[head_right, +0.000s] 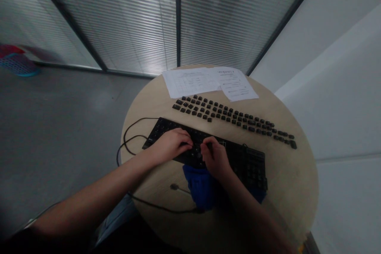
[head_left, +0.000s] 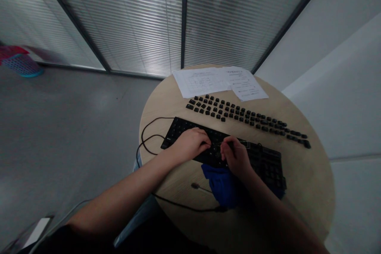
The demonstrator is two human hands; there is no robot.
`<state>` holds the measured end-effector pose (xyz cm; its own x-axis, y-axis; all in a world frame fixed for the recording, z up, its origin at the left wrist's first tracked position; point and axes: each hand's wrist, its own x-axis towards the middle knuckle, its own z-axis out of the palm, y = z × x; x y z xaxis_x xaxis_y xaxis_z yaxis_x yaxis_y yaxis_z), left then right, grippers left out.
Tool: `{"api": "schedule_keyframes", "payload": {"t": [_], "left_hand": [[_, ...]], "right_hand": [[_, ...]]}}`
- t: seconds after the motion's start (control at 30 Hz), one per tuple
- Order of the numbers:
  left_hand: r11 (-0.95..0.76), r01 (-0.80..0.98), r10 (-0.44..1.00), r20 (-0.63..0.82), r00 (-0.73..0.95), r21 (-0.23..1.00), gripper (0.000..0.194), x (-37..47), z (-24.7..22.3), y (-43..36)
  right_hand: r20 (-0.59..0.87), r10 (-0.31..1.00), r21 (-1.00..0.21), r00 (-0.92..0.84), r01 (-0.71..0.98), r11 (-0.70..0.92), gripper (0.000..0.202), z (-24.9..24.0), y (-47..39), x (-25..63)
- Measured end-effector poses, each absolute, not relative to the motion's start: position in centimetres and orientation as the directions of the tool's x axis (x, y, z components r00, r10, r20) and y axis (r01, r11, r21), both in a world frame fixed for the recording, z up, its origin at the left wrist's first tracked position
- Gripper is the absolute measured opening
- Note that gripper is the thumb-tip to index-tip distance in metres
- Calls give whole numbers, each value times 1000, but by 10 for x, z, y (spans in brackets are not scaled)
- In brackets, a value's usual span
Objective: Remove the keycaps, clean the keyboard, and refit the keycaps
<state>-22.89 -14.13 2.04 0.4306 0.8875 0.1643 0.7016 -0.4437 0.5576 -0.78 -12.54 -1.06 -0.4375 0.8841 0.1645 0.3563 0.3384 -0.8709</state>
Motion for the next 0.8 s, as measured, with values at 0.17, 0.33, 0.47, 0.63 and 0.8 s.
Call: {"api": "schedule_keyframes", "payload": {"t": [0.17, 0.33, 0.47, 0.63, 0.8], "left_hand": [[-400, 708, 910, 159, 383, 582, 14, -226, 24, -148], [-430, 746, 896, 141, 421, 508, 21, -211, 30, -158], [-477, 776, 872, 112, 476, 414, 27, -196, 36, -155], [-525, 732, 835, 94, 543, 433, 15, -195, 38, -152], [-456, 677, 870, 128, 476, 578, 21, -204, 45, -149]], "right_hand": [[184, 939, -917, -292, 292, 271, 21, -9, -126, -12], [218, 968, -942, -125, 234, 242, 26, 0, -123, -10], [259, 965, -946, -35, 192, 261, 30, 9, -118, -3], [277, 961, -949, 18, 160, 271, 31, 15, -114, 7], [323, 944, -944, 71, 99, 316, 31, 29, -108, 18]]}}
